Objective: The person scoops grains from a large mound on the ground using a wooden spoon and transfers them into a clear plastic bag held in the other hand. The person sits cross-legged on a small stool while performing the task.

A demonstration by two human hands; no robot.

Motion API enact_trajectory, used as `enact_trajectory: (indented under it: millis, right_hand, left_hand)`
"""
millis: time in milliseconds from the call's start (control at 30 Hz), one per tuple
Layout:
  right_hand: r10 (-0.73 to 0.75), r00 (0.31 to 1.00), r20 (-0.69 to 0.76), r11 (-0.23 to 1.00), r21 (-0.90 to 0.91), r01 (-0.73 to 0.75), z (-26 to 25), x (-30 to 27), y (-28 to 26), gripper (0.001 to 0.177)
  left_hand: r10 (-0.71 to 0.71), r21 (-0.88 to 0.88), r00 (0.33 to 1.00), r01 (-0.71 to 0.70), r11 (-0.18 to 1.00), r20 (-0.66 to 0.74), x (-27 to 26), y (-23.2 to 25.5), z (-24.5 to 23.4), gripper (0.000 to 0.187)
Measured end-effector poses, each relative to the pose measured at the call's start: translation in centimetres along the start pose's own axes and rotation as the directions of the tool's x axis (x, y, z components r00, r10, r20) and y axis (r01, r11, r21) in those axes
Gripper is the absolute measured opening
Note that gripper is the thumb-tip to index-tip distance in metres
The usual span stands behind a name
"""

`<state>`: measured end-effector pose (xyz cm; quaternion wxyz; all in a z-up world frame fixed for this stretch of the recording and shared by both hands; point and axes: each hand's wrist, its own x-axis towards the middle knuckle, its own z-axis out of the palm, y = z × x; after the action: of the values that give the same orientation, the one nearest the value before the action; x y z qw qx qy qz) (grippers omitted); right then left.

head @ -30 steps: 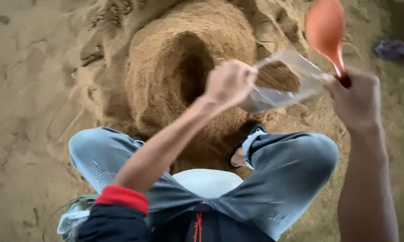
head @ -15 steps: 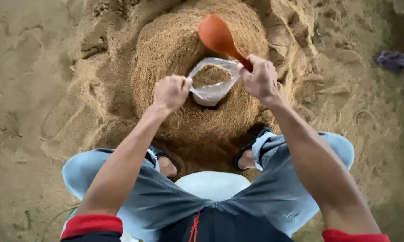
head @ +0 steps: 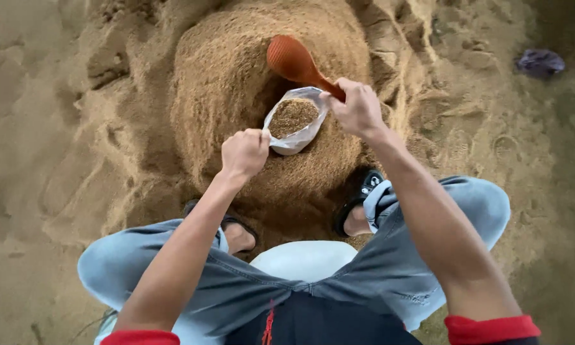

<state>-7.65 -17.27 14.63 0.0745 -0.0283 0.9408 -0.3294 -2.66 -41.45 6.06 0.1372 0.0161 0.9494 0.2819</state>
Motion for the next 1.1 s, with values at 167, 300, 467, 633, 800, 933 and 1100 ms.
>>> enact_trajectory:
  millis: [167,300,467,633,800,933,1100]
  right_hand:
    - [0.1,0.985,-0.143,0.931,0.362,-0.042,2.9,-0.3,7.1,0.038]
    - [0.363,0.896,-0.255,0.903,0.332,-0.271,8.0,-3.5,13.5,0.035]
    - [0.743,0.644,-0.18,0.667,0.115,-0.736,18.5,-6.3,30.6,0.034]
    - [0.848,0.517,-0.119,0.524,0.041,-0.85,22.7,-7.1,32.4,0.032]
    - [0.822,0.569,-0.008,0.554,0.238,-0.797,19.0,-7.2,25.3,0.038]
    - [0.789,0.614,-0.033,0.591,0.315,-0.743,14.4,-6.8,21.9,0.04]
    - [0.647,0.744,-0.166,0.746,0.338,-0.574,11.0,-3.7,22.6,0.04]
  left_hand:
    - [0.018,0.041,1.0,-0.018,0.999,-0.002,-0.5,-0.3,-0.1,0.042]
    - [0.116,-0.181,0.986,-0.136,0.974,-0.116,-2.3,1.6,-3.4,0.007]
    - [0.385,-0.324,0.902,-0.43,0.843,-0.196,-2.4,3.0,-4.6,0.028]
    - [0.404,-0.182,0.912,-0.409,0.894,-0.068,-1.0,2.7,-3.3,0.032]
    - [0.257,-0.38,0.966,-0.25,0.891,-0.033,-1.5,5.2,-4.8,0.063]
    - [0.24,-0.425,0.968,-0.247,0.87,-0.072,-0.3,4.3,-2.8,0.067]
    - [0.167,-0.462,0.98,-0.199,0.864,-0.11,1.3,3.8,-1.1,0.073]
